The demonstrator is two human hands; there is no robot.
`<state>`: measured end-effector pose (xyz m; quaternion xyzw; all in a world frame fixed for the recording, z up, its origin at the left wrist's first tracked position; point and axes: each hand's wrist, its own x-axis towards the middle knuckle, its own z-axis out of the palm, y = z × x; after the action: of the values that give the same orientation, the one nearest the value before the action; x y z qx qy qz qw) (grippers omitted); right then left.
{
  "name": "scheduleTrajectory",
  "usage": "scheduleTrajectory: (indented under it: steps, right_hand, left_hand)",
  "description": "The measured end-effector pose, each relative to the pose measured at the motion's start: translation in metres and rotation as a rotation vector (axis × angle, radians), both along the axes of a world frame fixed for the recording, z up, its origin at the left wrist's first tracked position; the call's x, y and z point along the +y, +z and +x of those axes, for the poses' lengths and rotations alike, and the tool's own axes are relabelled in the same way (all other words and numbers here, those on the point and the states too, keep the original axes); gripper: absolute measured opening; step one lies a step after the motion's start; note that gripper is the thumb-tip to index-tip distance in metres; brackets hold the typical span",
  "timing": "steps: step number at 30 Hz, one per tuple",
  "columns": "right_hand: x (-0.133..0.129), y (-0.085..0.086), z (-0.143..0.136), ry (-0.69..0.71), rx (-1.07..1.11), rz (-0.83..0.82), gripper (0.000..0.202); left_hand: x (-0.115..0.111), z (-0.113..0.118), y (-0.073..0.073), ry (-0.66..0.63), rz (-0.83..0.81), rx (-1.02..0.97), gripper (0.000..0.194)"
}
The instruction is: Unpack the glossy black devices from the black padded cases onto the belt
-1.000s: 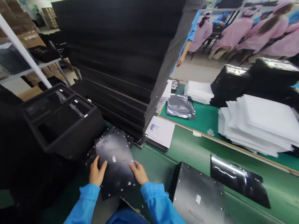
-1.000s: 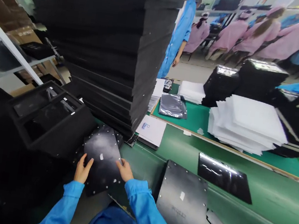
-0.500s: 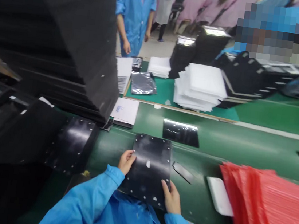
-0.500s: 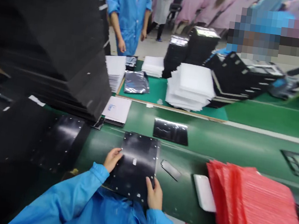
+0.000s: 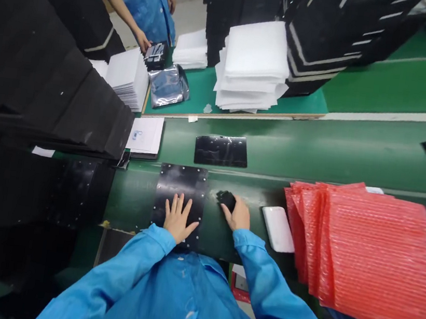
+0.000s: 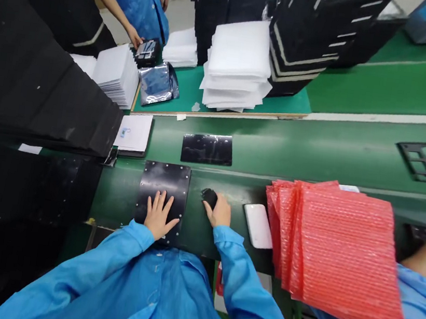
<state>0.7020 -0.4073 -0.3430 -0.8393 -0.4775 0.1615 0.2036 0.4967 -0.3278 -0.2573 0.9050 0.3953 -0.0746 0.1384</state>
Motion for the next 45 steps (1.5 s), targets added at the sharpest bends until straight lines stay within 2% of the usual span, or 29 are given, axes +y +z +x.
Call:
scheduleTrajectory:
  steps: [4, 7, 10, 13, 15, 18, 20, 22, 25, 27, 28, 31, 34, 37, 40, 42, 45]
  right_hand:
    - [0.008, 0.045, -0.023, 0.272, -0.022, -0.155, 0.040]
    - [0.020, 0.075, -0.032, 0.382, -0.062, -0.280, 0.030]
    - [0.035, 0.087, -0.023, 0.531, -0.024, -0.299, 0.026]
    - [0.047, 0.084, -0.001, 0.658, 0.193, -0.337, 0.031]
    - [0.046, 0.075, 0.015, 0.561, 0.295, -0.306, 0.039]
    - [0.034, 0.053, 0.021, 0.281, 0.260, -0.081, 0.058]
    - [0.026, 0.036, 0.004, 0.194, 0.358, 0.054, 0.074]
    - [0.025, 0.023, -0.027, 0.123, 0.620, 0.113, 0.085]
    - [0.036, 0.013, -0.074, -0.120, 0.961, 0.134, 0.094]
    - [0.046, 0.013, -0.090, -0.251, 1.043, 0.153, 0.095]
    - [0.049, 0.014, -0.092, -0.273, 1.054, 0.159, 0.095]
    - [0.050, 0.023, -0.079, -0.197, 1.014, 0.136, 0.096]
    - [0.034, 0.039, -0.069, -0.084, 0.736, 0.130, 0.085]
    - [0.015, 0.053, -0.088, 0.002, 0.421, 0.050, 0.059]
    - [0.009, 0.059, -0.116, 0.030, 0.366, -0.072, 0.062]
    - [0.015, 0.060, -0.121, -0.089, 0.506, -0.017, 0.068]
    - [0.029, 0.067, -0.105, -0.415, 0.879, 0.137, 0.067]
  left_hand:
    - [-0.002, -0.001, -0.001, 0.024, -0.039, 0.013, 0.080]
    - [-0.004, 0.007, 0.003, 0.063, -0.110, 0.003, 0.099]
    - [-0.012, 0.027, 0.008, 0.145, -0.134, -0.001, 0.109]
    - [-0.018, 0.041, 0.021, 0.288, -0.170, -0.007, 0.102]
    - [-0.012, 0.032, 0.037, 0.357, -0.234, -0.081, 0.103]
    - [0.017, -0.009, 0.065, 0.388, -0.360, -0.357, 0.102]
    - [0.044, -0.041, 0.078, 0.483, -0.441, -0.546, 0.095]
    - [0.068, -0.063, 0.081, 0.670, -0.513, -0.640, 0.086]
    - [0.087, -0.072, 0.073, 0.894, -0.620, -0.651, 0.070]
    - [0.089, -0.069, 0.067, 0.927, -0.690, -0.656, 0.063]
    - [0.089, -0.068, 0.064, 0.925, -0.717, -0.671, 0.061]
    - [0.087, -0.067, 0.056, 0.942, -0.726, -0.716, 0.061]
    - [0.091, -0.070, 0.041, 0.991, -0.656, -0.686, 0.056]
    - [0.096, -0.069, 0.023, 0.991, -0.604, -0.689, 0.048]
    - [0.099, -0.068, 0.014, 0.948, -0.613, -0.737, 0.047]
    - [0.098, -0.067, 0.011, 0.893, -0.664, -0.774, 0.048]
    - [0.093, -0.063, 0.008, 0.829, -0.761, -0.837, 0.050]
